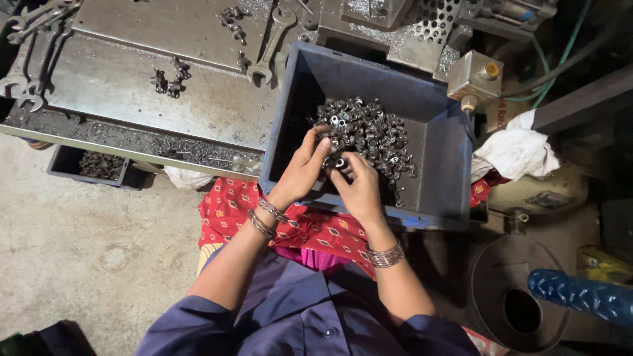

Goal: The person sits at a machine-shop workbench and picks small machined metal fittings one at a time from a blue bin, turns and checks each part in their hands, and places selected parts into the fixture of a benchtop drilling/tapping machine, occasionally brushing parts aside on the metal table.

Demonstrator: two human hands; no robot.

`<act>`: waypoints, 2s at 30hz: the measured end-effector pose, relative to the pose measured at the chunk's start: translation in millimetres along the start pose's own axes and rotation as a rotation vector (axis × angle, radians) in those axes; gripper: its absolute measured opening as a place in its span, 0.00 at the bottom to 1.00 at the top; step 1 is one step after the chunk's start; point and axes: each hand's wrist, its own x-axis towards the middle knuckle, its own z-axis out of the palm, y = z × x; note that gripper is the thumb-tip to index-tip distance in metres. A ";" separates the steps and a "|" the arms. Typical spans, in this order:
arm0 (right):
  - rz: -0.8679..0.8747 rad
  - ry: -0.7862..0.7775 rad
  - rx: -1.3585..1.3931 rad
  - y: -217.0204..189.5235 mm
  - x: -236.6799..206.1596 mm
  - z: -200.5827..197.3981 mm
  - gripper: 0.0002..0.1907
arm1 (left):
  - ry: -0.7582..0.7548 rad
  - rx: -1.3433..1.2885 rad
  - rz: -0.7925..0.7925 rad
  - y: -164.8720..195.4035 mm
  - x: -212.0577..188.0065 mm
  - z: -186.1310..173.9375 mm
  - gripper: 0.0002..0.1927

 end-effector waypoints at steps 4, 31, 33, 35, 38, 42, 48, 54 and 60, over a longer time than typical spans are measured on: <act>0.127 0.070 0.380 14.3 -2.2 -1.0 0.10 | -0.001 -0.006 0.083 3.4 -5.6 1.8 0.20; 0.360 -0.086 0.723 43.9 6.6 -3.6 0.15 | 0.121 0.139 0.275 19.5 -11.5 7.5 0.15; 0.351 -0.109 0.710 50.0 4.9 -2.9 0.14 | 0.133 0.163 0.325 18.7 -11.4 8.0 0.15; 0.351 -0.122 0.697 55.9 3.1 -2.2 0.13 | 0.138 0.176 0.347 17.9 -11.4 8.2 0.14; 0.336 -0.135 0.677 63.1 1.9 -1.0 0.12 | 0.150 0.192 0.351 17.6 -11.9 8.9 0.14; 0.345 -0.123 0.705 67.9 2.7 2.1 0.12 | 0.174 0.212 0.409 19.4 -13.7 9.9 0.13; 0.311 -0.127 0.682 67.0 1.7 2.0 0.13 | 0.166 0.288 0.429 26.0 -18.2 10.9 0.13; 0.289 -0.144 0.686 63.2 2.3 0.1 0.13 | 0.145 0.319 0.453 30.3 -20.8 11.4 0.12; 0.321 -0.135 0.680 53.3 3.2 -1.6 0.14 | 0.145 0.319 0.459 37.5 -23.5 12.7 0.10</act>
